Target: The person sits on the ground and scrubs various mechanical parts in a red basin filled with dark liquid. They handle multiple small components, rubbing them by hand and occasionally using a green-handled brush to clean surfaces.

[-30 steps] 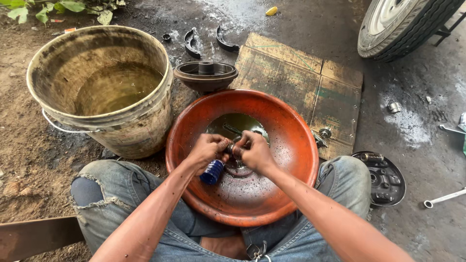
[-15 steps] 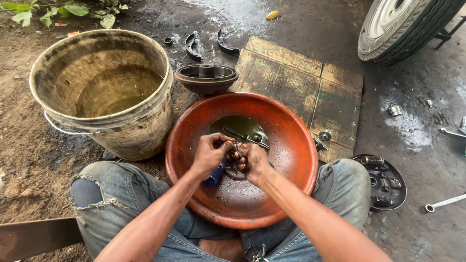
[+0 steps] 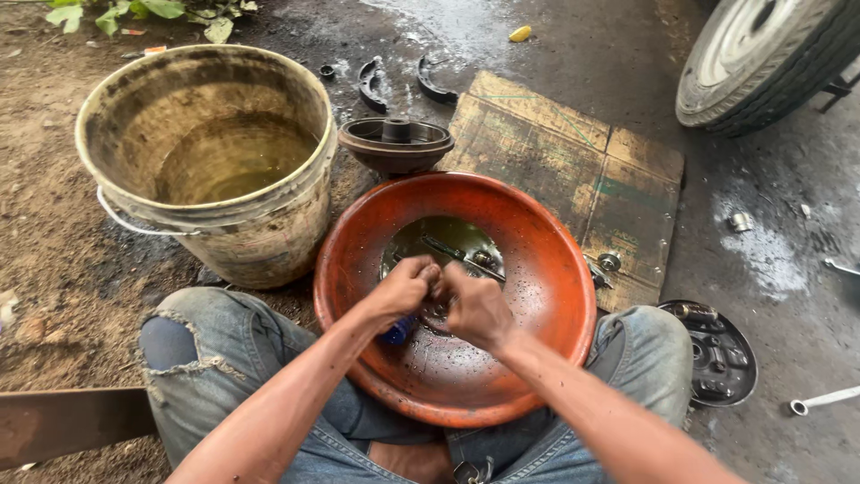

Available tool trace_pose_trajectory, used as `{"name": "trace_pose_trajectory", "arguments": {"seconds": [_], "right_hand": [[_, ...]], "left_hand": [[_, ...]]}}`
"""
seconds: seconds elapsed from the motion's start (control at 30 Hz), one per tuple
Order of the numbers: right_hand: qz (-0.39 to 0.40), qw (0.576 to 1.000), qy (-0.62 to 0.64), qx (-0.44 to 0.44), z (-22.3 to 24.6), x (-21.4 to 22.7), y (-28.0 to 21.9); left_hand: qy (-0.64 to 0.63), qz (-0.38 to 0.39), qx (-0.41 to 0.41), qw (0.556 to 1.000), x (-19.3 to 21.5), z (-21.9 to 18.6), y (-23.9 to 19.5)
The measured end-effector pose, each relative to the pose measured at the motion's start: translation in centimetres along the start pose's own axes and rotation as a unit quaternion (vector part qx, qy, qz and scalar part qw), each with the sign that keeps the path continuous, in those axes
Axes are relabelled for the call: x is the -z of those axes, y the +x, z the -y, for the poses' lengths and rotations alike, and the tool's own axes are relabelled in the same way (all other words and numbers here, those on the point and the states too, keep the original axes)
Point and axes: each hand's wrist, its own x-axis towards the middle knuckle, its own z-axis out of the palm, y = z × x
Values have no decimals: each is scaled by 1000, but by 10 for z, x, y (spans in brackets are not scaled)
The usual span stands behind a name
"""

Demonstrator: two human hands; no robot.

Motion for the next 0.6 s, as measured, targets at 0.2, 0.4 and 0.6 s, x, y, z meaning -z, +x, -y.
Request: {"name": "trace_pose_trajectory", "arguments": {"seconds": [0.2, 0.4, 0.6], "right_hand": [[-130, 589, 581, -547, -19, -53, -11], [-66, 974, 178, -124, -10, -29, -14], [6, 989, -44, 144, 2, 1, -10]], "left_hand": [[99, -100, -173, 975, -6, 4, -9], [-3, -11, 97, 995, 8, -2, -4], [57, 15, 142, 988, 15, -3, 4]]}}
